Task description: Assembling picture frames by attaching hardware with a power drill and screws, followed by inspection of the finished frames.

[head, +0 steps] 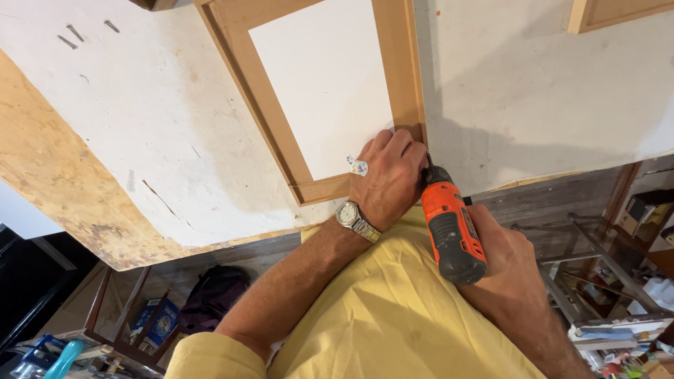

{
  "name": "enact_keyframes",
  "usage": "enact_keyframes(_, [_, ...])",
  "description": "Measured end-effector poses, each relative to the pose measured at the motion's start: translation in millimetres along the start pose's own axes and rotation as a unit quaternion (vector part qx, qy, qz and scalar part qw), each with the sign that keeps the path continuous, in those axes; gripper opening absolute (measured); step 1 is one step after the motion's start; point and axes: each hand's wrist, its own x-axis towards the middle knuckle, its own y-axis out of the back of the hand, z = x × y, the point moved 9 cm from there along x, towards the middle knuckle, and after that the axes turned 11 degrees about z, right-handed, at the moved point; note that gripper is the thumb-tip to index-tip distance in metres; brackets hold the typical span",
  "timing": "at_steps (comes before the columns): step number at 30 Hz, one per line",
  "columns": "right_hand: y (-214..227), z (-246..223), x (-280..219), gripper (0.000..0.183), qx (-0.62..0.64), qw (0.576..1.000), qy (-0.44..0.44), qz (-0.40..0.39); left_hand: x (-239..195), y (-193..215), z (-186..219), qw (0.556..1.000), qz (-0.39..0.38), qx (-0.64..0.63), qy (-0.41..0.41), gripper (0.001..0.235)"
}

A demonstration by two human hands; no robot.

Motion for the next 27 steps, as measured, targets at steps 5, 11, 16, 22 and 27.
enact_keyframes(5, [2.1, -4.9, -1.6, 0.026, 0.006, 1.0, -0.007, -0.009, -0.9, -1.1, -1.5, 1.0, -0.001, -0.003, 0.003, 0.009])
enact_keyframes(11, [-1.5, -4.4, -0.9, 0.028, 0.003, 1.0, -0.02, -0.018, -0.4, -1.0, -2.8, 1.0, -0.011, -0.003, 0.012, 0.008])
enact_keyframes(16, [2.2, -8.4, -3.7, 0.029, 0.003, 0.998, -0.05, -0.032, 0.2, 0.1, -3.3, 1.0, -0.006, -0.008, 0.013, 0.009])
enact_keyframes(22, [1.7, -9.1, -4.5, 0.025, 0.017, 0.998, -0.057, -0.038, 1.5, 0.3, -2.8, 1.0, -0.007, -0.002, 0.012, 0.016])
enact_keyframes(27, [-0.8, -6.4, -3.3, 0.027, -0.01, 0.997, -0.066, -0.049, -1.5, -4.5, -6.1, 1.0, -0.019, -0.012, 0.021, 0.021])
